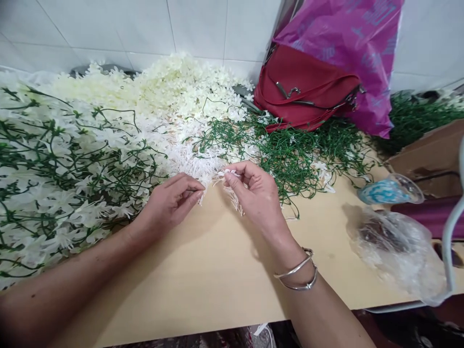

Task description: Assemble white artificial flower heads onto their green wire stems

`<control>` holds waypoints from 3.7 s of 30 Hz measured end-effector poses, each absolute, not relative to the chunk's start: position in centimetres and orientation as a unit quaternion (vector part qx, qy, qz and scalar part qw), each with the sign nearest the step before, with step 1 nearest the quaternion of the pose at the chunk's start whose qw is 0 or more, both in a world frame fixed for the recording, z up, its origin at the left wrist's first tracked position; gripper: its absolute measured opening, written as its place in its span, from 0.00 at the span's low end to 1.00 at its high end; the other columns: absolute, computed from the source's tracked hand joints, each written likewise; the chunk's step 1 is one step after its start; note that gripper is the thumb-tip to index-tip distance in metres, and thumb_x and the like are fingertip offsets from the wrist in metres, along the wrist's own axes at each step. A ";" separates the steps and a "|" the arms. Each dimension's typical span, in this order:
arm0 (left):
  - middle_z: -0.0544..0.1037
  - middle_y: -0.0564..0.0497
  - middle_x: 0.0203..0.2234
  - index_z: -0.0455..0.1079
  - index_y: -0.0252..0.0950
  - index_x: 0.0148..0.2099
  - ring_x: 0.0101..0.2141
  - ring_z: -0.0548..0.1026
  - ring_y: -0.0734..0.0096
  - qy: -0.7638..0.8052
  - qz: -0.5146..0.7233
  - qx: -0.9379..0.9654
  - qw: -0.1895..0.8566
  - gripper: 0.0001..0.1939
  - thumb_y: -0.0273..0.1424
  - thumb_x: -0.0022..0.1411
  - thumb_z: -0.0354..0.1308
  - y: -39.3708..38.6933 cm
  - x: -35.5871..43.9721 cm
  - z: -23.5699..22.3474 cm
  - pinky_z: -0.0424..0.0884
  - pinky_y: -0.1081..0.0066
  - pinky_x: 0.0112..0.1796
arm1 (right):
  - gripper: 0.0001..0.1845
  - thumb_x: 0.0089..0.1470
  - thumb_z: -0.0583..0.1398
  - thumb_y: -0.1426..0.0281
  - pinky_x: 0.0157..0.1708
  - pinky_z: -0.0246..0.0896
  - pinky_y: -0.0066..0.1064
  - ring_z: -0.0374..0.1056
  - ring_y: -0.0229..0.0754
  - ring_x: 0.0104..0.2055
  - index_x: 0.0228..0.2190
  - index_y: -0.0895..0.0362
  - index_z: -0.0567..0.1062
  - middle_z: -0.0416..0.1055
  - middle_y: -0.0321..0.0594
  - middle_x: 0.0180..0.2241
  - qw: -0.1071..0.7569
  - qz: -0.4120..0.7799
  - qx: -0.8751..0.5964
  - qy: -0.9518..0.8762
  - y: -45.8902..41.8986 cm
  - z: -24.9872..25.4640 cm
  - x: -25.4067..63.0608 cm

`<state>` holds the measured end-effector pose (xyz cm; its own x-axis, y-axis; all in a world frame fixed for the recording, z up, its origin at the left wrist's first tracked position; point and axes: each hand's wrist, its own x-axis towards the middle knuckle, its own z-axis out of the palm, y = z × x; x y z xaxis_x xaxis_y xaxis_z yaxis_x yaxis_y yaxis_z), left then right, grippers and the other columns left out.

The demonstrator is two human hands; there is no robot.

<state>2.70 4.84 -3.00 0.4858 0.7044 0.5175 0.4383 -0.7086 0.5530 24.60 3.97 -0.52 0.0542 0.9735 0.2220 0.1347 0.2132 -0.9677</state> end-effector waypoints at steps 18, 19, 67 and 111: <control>0.76 0.46 0.40 0.74 0.36 0.46 0.43 0.75 0.63 0.346 0.350 0.820 0.294 0.15 0.29 0.77 0.45 5.0 2.3 -2.1 0.72 0.64 0.48 | 0.18 0.46 0.76 0.54 0.44 0.70 0.38 0.73 0.43 0.38 0.31 0.52 0.81 0.80 0.38 0.34 0.479 0.553 -0.441 -0.519 3.6 -1.2 23.6; 0.76 0.46 0.39 0.74 0.36 0.44 0.43 0.74 0.63 0.341 0.353 0.824 0.283 0.14 0.29 0.77 0.46 5.2 2.3 -2.2 0.72 0.64 0.47 | 0.18 0.46 0.76 0.54 0.46 0.70 0.38 0.73 0.43 0.39 0.32 0.52 0.82 0.80 0.38 0.35 0.480 0.560 -0.435 -0.516 3.6 -1.3 23.5; 0.72 0.52 0.28 0.72 0.35 0.33 0.32 0.73 0.70 0.340 0.312 0.845 0.271 0.16 0.29 0.76 0.53 5.8 2.9 -2.4 0.67 0.73 0.33 | 0.10 0.56 0.70 0.61 0.36 0.65 0.33 0.68 0.39 0.33 0.33 0.54 0.78 0.74 0.35 0.30 0.454 0.516 -0.472 -0.552 3.6 -2.2 22.8; 0.68 0.47 0.63 0.65 0.46 0.71 0.59 0.70 0.56 0.379 0.636 0.666 -0.087 0.27 0.23 0.74 0.54 4.3 0.5 3.3 0.76 0.55 0.57 | 0.07 0.62 0.68 0.62 0.42 0.68 0.35 0.73 0.41 0.36 0.34 0.51 0.80 0.78 0.35 0.32 0.640 0.352 -0.410 -0.546 4.0 -0.3 24.8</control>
<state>0.53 4.27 3.31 -0.0965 0.3945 0.9138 0.6159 -0.6976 0.3662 24.82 4.04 -0.29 0.1558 0.8981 0.4113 -0.0032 0.4169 -0.9090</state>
